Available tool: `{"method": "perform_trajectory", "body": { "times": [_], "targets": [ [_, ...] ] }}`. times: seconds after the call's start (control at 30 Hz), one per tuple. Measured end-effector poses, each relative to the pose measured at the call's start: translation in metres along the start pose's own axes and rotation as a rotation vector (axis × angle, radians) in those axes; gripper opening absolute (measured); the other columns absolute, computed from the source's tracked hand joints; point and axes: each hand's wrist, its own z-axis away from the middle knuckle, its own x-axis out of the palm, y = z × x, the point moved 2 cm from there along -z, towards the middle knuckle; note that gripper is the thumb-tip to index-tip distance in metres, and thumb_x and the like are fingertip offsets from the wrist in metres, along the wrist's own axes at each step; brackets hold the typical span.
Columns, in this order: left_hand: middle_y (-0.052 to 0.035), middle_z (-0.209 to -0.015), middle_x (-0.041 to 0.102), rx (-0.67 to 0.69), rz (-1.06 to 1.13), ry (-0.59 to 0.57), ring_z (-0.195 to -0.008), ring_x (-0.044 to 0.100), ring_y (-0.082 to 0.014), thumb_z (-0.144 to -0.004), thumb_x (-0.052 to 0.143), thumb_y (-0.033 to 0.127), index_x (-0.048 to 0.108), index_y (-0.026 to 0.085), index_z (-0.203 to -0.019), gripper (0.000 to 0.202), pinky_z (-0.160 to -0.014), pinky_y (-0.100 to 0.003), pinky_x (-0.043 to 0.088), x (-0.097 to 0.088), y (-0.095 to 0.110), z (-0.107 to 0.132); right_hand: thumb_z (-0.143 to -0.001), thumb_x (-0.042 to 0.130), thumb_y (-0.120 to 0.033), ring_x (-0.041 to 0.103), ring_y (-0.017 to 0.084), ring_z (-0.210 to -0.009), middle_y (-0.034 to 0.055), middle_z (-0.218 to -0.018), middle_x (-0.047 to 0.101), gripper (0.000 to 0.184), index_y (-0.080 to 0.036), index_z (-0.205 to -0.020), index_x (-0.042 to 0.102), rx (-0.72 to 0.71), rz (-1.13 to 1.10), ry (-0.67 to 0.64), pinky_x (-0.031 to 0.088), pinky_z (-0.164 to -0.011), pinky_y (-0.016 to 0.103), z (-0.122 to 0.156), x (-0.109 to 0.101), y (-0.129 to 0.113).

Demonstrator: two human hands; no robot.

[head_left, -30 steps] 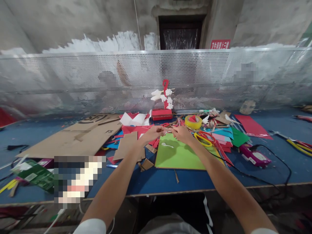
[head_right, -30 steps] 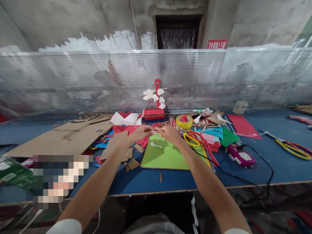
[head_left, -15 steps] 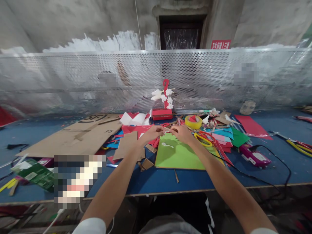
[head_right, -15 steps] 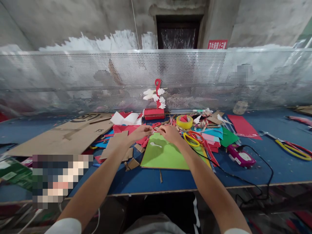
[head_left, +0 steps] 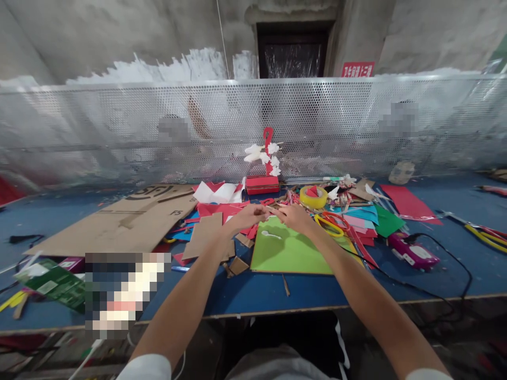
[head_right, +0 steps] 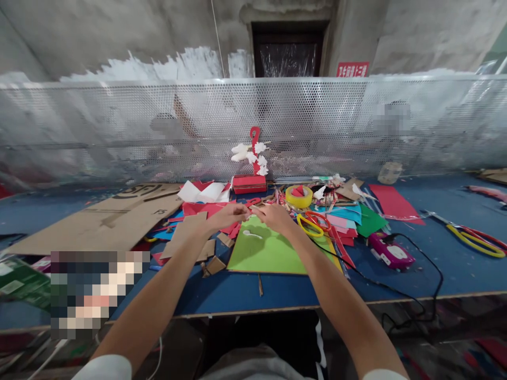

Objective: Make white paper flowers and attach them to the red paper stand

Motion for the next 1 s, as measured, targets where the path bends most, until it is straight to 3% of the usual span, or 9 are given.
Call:
{"method": "perform_trajectory", "body": {
  "times": [0.17, 0.37, 0.6, 0.67, 0.77, 0.83, 0.9, 1.0],
  "targets": [
    [-0.0055, -0.081, 0.068, -0.027, -0.115, -0.052, -0.075, 0.059, -0.0175, -0.075, 0.067, 0.035, 0.071, 0.017, -0.084, 0.021, -0.068, -0.027, 0.046, 0.000, 0.007, 0.005, -0.100, 0.028, -0.055, 0.058, 0.016, -0.062, 0.0058, -0.060, 0.065, 0.066, -0.018, -0.061, 0.065, 0.037, -0.095, 0.071, 0.032, -0.062, 0.027, 0.001, -0.004, 0.003],
    [-0.0061, -0.072, 0.070, -0.047, -0.215, -0.136, -0.068, 0.060, -0.0178, -0.070, 0.069, 0.030, 0.075, 0.016, -0.077, 0.017, -0.064, -0.026, 0.045, 0.007, -0.002, 0.003, -0.101, 0.033, -0.049, 0.060, 0.017, -0.063, 0.0048, -0.057, 0.064, 0.059, -0.018, -0.063, 0.066, 0.056, -0.133, 0.097, 0.034, -0.066, 0.027, 0.002, -0.007, 0.004],
    [-0.0068, -0.078, 0.070, -0.036, -0.243, -0.098, -0.069, 0.061, -0.0173, -0.069, 0.068, 0.026, 0.074, 0.016, -0.083, 0.019, -0.063, -0.025, 0.046, 0.007, -0.003, 0.003, -0.101, 0.030, -0.051, 0.057, 0.015, -0.059, 0.0039, -0.056, 0.062, 0.061, -0.018, -0.064, 0.065, 0.034, -0.133, 0.092, 0.033, -0.064, 0.026, 0.003, -0.007, 0.001],
    [-0.0063, -0.083, 0.070, -0.015, -0.254, -0.051, -0.074, 0.061, -0.0176, -0.071, 0.066, 0.029, 0.073, 0.017, -0.084, 0.019, -0.068, -0.025, 0.047, -0.001, -0.001, 0.003, -0.101, 0.030, -0.052, 0.057, 0.015, -0.060, 0.0040, -0.056, 0.062, 0.061, -0.018, -0.064, 0.065, 0.034, -0.137, 0.089, 0.033, -0.064, 0.026, 0.003, -0.008, 0.002],
    [-0.0064, -0.089, 0.070, -0.035, -0.328, 0.118, -0.080, 0.061, -0.0184, -0.078, 0.059, 0.031, 0.071, 0.018, -0.087, 0.019, -0.073, -0.026, 0.046, -0.023, -0.004, 0.004, -0.101, 0.031, -0.051, 0.058, 0.016, -0.062, 0.0045, -0.058, 0.063, 0.060, -0.018, -0.064, 0.065, 0.033, -0.147, 0.094, 0.034, -0.065, 0.026, 0.002, -0.008, 0.003],
    [-0.0074, -0.091, 0.070, -0.139, -0.456, 0.242, -0.082, 0.062, -0.0198, -0.080, 0.058, 0.029, 0.069, 0.019, -0.088, 0.017, -0.075, -0.028, 0.044, -0.041, -0.011, 0.009, -0.101, 0.031, -0.052, 0.058, 0.016, -0.062, 0.0051, -0.059, 0.064, 0.060, -0.018, -0.065, 0.065, 0.038, -0.154, 0.094, 0.033, -0.065, 0.027, 0.002, -0.009, 0.003],
    [-0.0094, -0.093, 0.070, -0.329, -0.624, 0.379, -0.085, 0.061, -0.0232, -0.078, 0.061, 0.031, 0.067, 0.020, -0.089, 0.017, -0.075, -0.031, 0.043, -0.059, -0.022, 0.017, -0.100, 0.030, -0.054, 0.057, 0.015, -0.061, 0.0053, -0.060, 0.064, 0.062, -0.018, -0.065, 0.065, 0.043, -0.156, 0.088, 0.033, -0.064, 0.027, 0.002, -0.009, 0.004],
    [-0.0128, -0.094, 0.069, -0.500, -0.716, 0.428, -0.090, 0.061, -0.0288, -0.073, 0.067, 0.032, 0.065, 0.020, -0.091, 0.022, -0.078, -0.035, 0.042, -0.074, -0.041, 0.032, -0.100, 0.029, -0.055, 0.056, 0.015, -0.059, 0.0049, -0.059, 0.063, 0.063, -0.017, -0.065, 0.065, 0.048, -0.142, 0.080, 0.031, -0.062, 0.026, 0.002, -0.008, 0.004]
  ]
}}
